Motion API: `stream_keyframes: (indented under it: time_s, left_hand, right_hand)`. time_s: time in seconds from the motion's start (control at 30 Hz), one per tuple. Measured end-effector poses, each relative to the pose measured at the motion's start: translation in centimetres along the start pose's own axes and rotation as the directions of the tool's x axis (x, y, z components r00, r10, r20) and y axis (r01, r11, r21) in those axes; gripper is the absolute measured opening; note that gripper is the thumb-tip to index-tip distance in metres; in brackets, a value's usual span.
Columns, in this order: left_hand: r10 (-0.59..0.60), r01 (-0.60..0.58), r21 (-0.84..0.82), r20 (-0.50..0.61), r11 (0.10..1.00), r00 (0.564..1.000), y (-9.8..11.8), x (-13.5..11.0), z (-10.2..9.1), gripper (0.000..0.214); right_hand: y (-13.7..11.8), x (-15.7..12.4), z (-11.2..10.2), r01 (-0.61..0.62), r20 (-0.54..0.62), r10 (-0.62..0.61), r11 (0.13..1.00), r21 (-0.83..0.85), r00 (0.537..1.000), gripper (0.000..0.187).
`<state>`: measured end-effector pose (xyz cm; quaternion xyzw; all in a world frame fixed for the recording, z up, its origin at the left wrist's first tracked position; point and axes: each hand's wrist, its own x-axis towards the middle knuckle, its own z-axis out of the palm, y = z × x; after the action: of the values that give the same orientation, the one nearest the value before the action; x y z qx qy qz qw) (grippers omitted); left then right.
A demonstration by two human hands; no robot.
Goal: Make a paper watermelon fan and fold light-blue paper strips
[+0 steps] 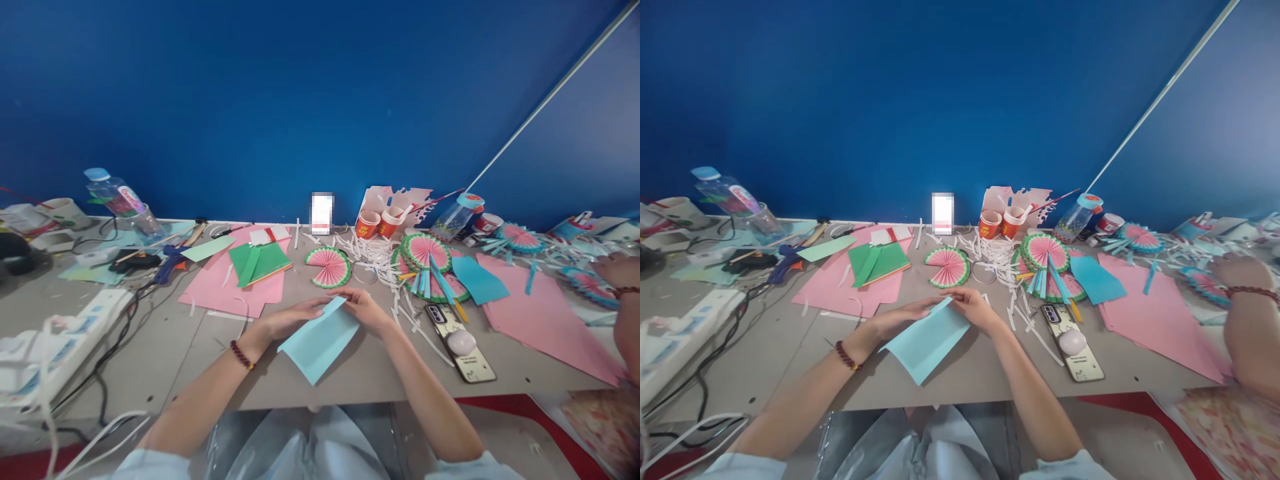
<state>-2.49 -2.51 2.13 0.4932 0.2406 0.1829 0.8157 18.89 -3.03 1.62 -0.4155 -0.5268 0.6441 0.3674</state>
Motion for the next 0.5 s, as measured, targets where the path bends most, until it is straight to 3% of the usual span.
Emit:
stream_keyframes:
  time_s: [0.2, 0.37, 0.5]
  left_hand:
    - [-0.008, -0.002, -0.084, -0.119, 0.996, 0.993, 0.3, 0.1, 1.1, 0.046]
    - [-0.073, 0.054, -0.194, -0.097, 0.98, 0.993, 0.5, 0.2, 2.0, 0.047]
    - [-0.19, 0.152, -0.224, -0.162, 0.963, 0.968, 0.4, 0.1, 2.3, 0.046]
  right_hand:
    - [0.7, 0.2, 0.4, -0.073, 0.057, 0.078, 0.995, -0.07, 0.995, 0.036]
    - [0.7, 0.2, 1.0, -0.068, 0.004, 0.069, 0.991, -0.112, 0.998, 0.033]
    - [0.7, 0.1, 0.9, -0.055, -0.026, 0.052, 0.987, -0.154, 0.998, 0.033]
